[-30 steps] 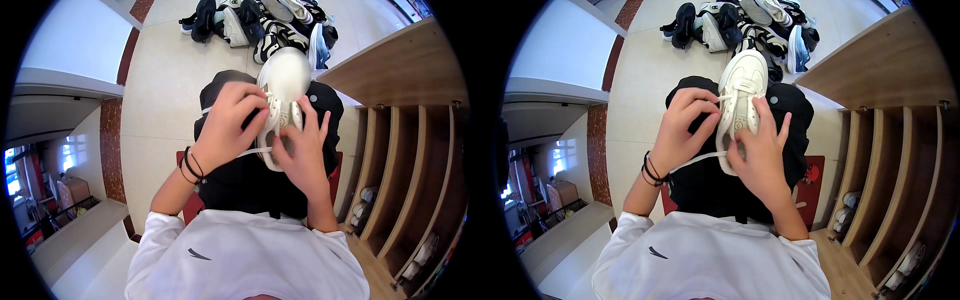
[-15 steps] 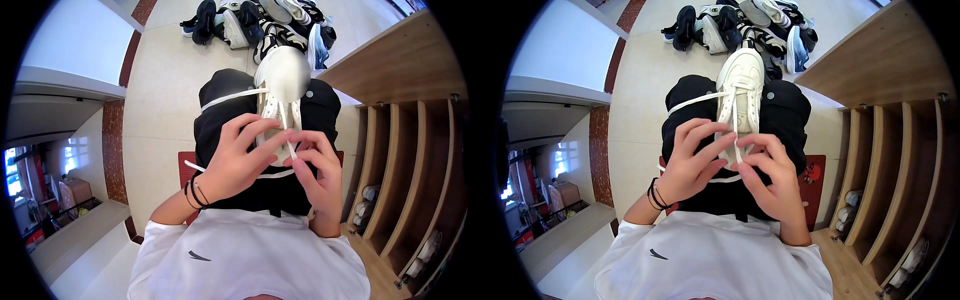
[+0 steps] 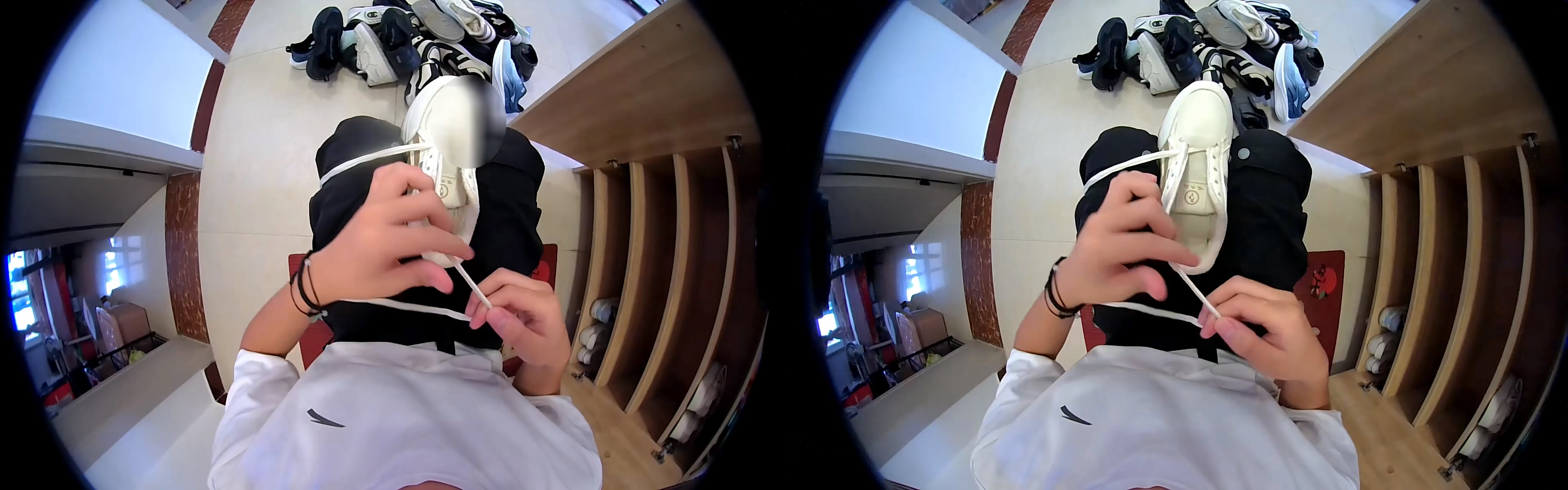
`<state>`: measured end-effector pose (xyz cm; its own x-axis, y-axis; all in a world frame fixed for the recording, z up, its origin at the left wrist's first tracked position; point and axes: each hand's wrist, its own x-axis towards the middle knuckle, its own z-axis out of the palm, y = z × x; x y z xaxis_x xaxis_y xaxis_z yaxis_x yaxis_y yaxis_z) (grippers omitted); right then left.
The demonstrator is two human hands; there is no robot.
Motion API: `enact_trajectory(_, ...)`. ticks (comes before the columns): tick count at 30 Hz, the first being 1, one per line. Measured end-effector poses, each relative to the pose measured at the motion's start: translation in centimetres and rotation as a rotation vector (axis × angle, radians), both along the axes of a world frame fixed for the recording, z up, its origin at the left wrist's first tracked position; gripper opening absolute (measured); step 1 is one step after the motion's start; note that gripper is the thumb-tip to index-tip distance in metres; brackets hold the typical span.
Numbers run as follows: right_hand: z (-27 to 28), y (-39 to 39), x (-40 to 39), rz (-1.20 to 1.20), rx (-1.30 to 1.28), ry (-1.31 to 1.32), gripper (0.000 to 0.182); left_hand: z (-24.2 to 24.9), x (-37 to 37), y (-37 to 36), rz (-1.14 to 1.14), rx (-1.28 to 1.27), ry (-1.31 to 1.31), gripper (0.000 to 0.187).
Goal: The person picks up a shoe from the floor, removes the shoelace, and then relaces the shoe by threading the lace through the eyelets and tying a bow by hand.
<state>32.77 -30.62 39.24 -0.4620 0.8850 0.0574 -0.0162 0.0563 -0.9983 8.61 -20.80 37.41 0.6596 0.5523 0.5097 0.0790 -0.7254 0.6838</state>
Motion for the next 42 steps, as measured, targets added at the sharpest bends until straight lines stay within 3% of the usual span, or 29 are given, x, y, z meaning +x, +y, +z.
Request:
enact_trajectory(2, -0.2, 0.0, 0.4, -0.055, -0.027, -0.018, 0.014, 0.2, -0.4, 0.8, -0.02, -0.239, -0.112, 0.026)
enact_trajectory(3, -0.1, 0.2, 0.7, -0.05, 0.004, -0.053, 0.015, 0.4, -0.3, 1.6, 0.028, -0.182, -0.179, 0.015)
enact_trajectory(6, -0.4, 0.3, 1.3, -0.045, -0.072, -0.045, 0.015, 1.2, -1.1, 3.2, 0.072, -0.191, -0.172, 0.023)
enact_trajectory(8, -1.0, 0.6, 1.4, -0.042, -0.069, -0.024, 0.017, 1.5, -1.6, 3.9, 0.063, -0.323, -0.241, 0.018)
enact_trajectory(11, -1.5, 0.9, 1.2, -0.214, -0.213, 0.139, 0.013, 2.0, -2.2, 4.7, 0.015, -0.405, -0.249, 0.018)
enact_trajectory(14, -0.8, 1.1, 1.6, -0.263, -0.225, -0.029, 0.007, 2.5, -2.7, 4.9, -0.016, -0.375, -0.149, 0.018)
enact_trajectory(19, -1.4, 1.3, 2.1, -0.414, 0.106, -0.186, 0.011, 4.1, -2.5, 3.6, -0.175, -0.332, -0.073, 0.023)
enact_trajectory(22, -1.5, 1.9, 3.2, -0.305, 0.313, -0.141, 0.014, 4.3, -2.6, 3.1, -0.279, -0.3, -0.084, 0.024)
enact_trajectory(27, -1.2, 1.8, 3.9, -0.23, 0.287, -0.138, 0.018, 4.9, -2.7, 2.5, -0.271, -0.294, -0.14, 0.022)
enact_trajectory(29, -1.2, 1.8, 4.6, -0.078, 0.253, -0.101, 0.018, 4.3, -3.0, 2.7, -0.242, -0.34, -0.209, 0.022)
enact_trajectory(32, -1.5, 1.5, 5.2, -0.141, 0.205, -0.055, 0.019, 2.5, -3.9, 4.3, -0.202, -0.426, -0.395, 0.008)
enact_trajectory(37, -2.6, 2.1, 6.5, -0.186, 0.111, -0.027, 0.026, -0.5, -6.0, 6.8, -0.13, -0.641, -0.504, 0.034)
enact_trajectory(38, -2.7, 2.3, 6.5, -0.184, 0.11, -0.027, 0.026, -1.0, -6.3, 7.3, -0.129, -0.642, -0.504, 0.034)
enact_trajectory(40, -3.0, 2.7, 6.4, -0.219, 0.019, -0.078, 0.022, -3.5, -7.0, 8.4, -0.228, -0.836, -0.813, 0.036)
enact_trajectory(42, -3.1, 3.2, 6.0, -0.242, -0.04, -0.103, 0.019, -5.7, -7.8, 9.5, -0.284, -0.853, -0.848, 0.036)
